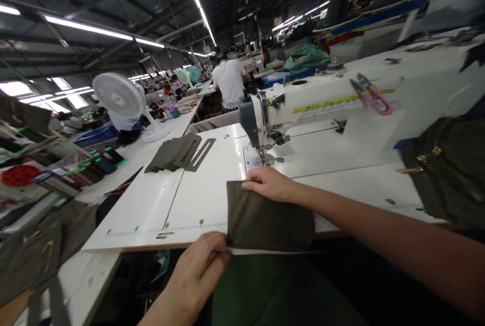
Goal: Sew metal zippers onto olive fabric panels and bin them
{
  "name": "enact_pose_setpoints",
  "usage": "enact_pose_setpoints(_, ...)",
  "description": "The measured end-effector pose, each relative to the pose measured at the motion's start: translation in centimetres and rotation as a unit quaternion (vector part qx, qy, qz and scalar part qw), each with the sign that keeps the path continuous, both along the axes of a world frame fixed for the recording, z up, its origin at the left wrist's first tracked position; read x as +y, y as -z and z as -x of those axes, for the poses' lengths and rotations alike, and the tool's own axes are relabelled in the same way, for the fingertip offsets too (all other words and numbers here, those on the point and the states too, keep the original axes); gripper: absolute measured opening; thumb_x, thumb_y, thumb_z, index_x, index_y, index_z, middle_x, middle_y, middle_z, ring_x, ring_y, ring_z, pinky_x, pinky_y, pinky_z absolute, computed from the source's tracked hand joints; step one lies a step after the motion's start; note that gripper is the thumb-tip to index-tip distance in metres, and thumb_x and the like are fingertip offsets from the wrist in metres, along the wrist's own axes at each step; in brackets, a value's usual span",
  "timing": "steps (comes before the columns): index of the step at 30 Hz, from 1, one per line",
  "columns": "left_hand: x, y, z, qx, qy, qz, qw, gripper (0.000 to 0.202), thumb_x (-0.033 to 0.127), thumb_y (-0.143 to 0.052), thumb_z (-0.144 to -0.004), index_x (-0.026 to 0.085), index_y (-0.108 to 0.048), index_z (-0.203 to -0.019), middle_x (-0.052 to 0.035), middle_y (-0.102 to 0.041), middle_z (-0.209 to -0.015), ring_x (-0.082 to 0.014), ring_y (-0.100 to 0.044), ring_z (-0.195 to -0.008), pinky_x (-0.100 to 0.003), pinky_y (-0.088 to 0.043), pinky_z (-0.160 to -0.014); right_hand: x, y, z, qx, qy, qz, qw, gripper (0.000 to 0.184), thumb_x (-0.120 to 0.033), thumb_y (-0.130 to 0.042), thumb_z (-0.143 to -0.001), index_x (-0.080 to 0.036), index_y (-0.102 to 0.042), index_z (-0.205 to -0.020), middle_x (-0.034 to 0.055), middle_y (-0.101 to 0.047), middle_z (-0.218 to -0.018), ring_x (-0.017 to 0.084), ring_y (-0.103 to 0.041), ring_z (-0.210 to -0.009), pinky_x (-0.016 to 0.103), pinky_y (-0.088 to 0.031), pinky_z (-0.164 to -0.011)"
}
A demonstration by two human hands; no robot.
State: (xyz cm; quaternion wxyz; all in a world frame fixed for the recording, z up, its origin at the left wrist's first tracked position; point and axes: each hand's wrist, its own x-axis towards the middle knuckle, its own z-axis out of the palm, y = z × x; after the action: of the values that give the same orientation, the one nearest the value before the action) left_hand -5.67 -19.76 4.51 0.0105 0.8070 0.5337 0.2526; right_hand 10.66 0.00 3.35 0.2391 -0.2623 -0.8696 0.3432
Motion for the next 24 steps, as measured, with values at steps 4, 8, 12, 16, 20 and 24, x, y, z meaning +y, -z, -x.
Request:
enact_pose_setpoints(4,-0.1,0.6,0.6,0.039,0.037,-0.067,0.996,0.015,0.014,-0.043,-0.089,0.017,-0.056,-0.096,-0.0063,-0.059,-0.095,-0.0171,-0.055,-0.094,-0.026,-0.046,-0.084,0.3,0.8,0.3,0.028,0.014,0.009,0.999,0.018,-0.025,-0.054,-0.079,-0.015,-0.055,-0.064,0.0000,-0.054,-0.061,0.014,-0.049,-0.060,0.024,-0.032,-0.057)
enact_pose_setpoints(8,-0.2,1.5,1.4,0.062,0.040,-0.088,0.993,0.016,0.012,-0.047,-0.086,0.017,-0.060,-0.094,-0.0067,-0.058,-0.095,-0.0195,-0.053,-0.097,-0.030,-0.046,-0.084,0.2,1.0,0.6,0.056,0.009,0.017,0.998,0.018,-0.025,-0.054,-0.080,-0.016,-0.054,-0.064,-0.0013,-0.053,-0.060,0.013,-0.049,-0.059,0.024,-0.032,-0.056)
enact_pose_setpoints(12,-0.1,2.6,1.7,0.001,0.015,-0.108,0.994,0.019,0.008,-0.048,-0.083,0.018,-0.061,-0.092,-0.0072,-0.053,-0.102,-0.0217,-0.052,-0.101,-0.034,-0.048,-0.083,-0.2,0.7,0.6,0.088,0.004,0.024,0.996,0.017,-0.025,-0.051,-0.082,-0.016,-0.053,-0.067,-0.0016,-0.053,-0.063,0.013,-0.049,-0.062,0.024,-0.034,-0.059)
enact_pose_setpoints(16,0.5,2.7,0.9,-0.085,-0.022,-0.097,0.991,0.020,0.003,-0.047,-0.081,0.019,-0.060,-0.082,-0.0062,-0.047,-0.113,-0.0197,-0.053,-0.102,-0.034,-0.051,-0.083,-0.3,0.1,0.4,0.114,0.006,0.026,0.993,0.019,-0.027,-0.048,-0.084,-0.017,-0.052,-0.068,-0.0024,-0.050,-0.063,0.013,-0.049,-0.063,0.024,-0.034,-0.060)
enact_pose_setpoints(20,1.1,2.2,0.4,-0.173,-0.033,-0.047,0.983,0.019,0.006,-0.047,-0.083,0.017,-0.056,-0.070,-0.0070,-0.042,-0.126,-0.0229,-0.051,-0.109,-0.038,-0.050,-0.087,-0.3,-0.6,0.2,0.125,-0.003,0.023,0.992,0.020,-0.029,-0.047,-0.084,-0.017,-0.051,-0.068,-0.0028,-0.050,-0.063,0.012,-0.048,-0.063,0.023,-0.035,-0.061)
enact_pose_setpoints(24,1.5,2.3,1.1,-0.199,-0.068,0.012,0.978,0.010,0.016,-0.054,-0.082,0.020,-0.060,-0.088,-0.0093,-0.047,-0.125,-0.0183,-0.061,-0.089,-0.032,-0.052,-0.079,-0.4,-1.0,0.4,0.129,-0.006,0.026,0.991,0.021,-0.029,-0.048,-0.084,-0.017,-0.053,-0.069,-0.0031,-0.050,-0.062,0.012,-0.048,-0.063,0.023,-0.035,-0.061)
